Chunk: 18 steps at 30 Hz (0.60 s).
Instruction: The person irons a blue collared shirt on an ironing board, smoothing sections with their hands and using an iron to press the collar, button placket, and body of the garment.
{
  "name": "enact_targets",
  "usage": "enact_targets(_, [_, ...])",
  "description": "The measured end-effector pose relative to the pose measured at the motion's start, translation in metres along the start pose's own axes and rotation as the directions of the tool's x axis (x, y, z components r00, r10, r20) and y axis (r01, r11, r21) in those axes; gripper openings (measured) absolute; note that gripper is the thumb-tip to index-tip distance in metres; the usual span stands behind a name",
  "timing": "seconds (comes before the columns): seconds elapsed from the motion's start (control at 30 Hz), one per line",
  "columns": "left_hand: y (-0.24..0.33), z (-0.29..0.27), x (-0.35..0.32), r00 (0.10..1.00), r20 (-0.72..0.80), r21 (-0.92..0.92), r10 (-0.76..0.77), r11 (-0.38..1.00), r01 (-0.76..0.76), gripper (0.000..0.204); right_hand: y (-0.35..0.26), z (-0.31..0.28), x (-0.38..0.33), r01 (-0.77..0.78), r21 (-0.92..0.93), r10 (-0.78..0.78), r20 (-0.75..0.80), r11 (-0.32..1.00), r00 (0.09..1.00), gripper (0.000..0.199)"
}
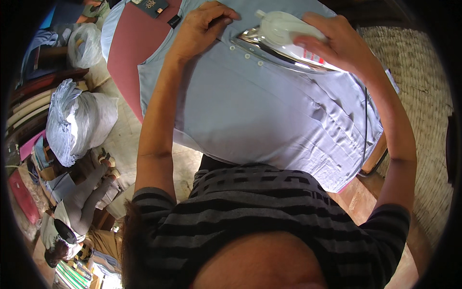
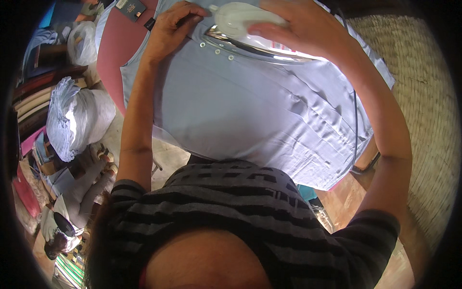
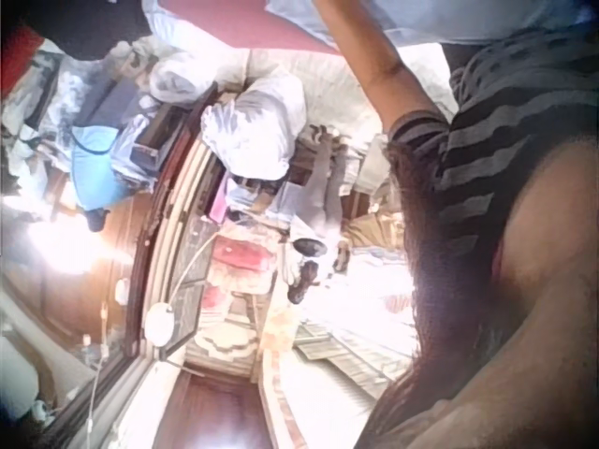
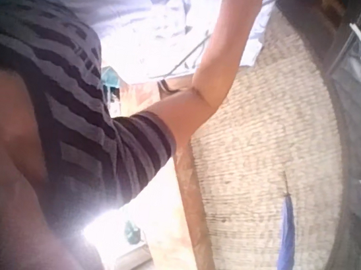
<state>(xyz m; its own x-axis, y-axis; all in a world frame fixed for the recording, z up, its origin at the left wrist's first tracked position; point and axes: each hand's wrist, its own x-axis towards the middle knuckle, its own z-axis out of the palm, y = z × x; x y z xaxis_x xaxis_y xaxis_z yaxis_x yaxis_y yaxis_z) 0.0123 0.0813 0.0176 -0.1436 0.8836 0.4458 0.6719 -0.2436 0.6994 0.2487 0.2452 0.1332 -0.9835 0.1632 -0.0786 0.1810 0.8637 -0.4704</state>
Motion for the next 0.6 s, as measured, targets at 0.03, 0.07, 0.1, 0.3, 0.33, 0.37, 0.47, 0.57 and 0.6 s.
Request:
enact_targets(0.03, [-0.001,0.001,0.0,1.0,-0.008,-0.001,0.003,1.0,-0.003,0.009,-0.004,-0.003,0.002,-0.008,0.008,0.008,0.024,1.0,1.0,0.03])
enact_targets(0.07, [-0.003,0.004,-0.001,1.0,-0.016,-0.001,0.01,1.0,-0.01,0.01,-0.007,-0.006,0.003,-0.016,0.015,0.015,0.044,1.0,0.999,0.034])
enact_targets(0.1, [-0.006,0.005,-0.002,1.0,-0.022,-0.002,0.019,1.0,-0.019,0.011,-0.01,-0.008,0.003,-0.027,0.022,0.026,0.062,0.999,0.998,0.039])
enact_targets(0.3, [-0.011,0.0,0.0,0.999,-0.016,-0.006,0.046,0.999,-0.046,0.01,-0.012,-0.013,-0.024,-0.418,0.154,0.434,-0.087,0.895,0.897,0.042])
enact_targets(0.33, [-0.011,0.001,0.002,0.999,0.004,-0.003,0.043,0.999,-0.043,0.01,-0.019,-0.01,-0.041,-0.427,0.095,0.437,-0.21,0.899,0.875,0.035])
enact_targets(0.37, [-0.008,0.0,0.005,0.995,-0.002,0.048,0.097,0.994,-0.097,0.011,-0.019,-0.004,-0.057,-0.417,0.145,0.441,-0.309,0.897,0.842,0.033])
enact_targets(0.47, [0.0,0.01,-0.001,0.969,-0.028,0.241,0.245,0.943,-0.231,0.022,-0.011,0.014,-0.123,-0.348,0.028,0.311,-0.522,0.937,0.794,0.03])
enact_targets(0.57, [0.057,0.05,-0.02,0.953,-0.045,0.167,0.298,0.943,-0.287,0.026,-0.036,0.02,-0.193,-0.413,-0.101,0.304,-0.524,0.905,0.795,0.034])
enact_targets(0.6, [0.072,0.064,-0.029,0.95,0.016,0.117,0.311,0.943,-0.311,0.029,-0.058,0.025,-0.205,-0.525,0.199,0.548,-0.484,0.828,0.682,0.034])
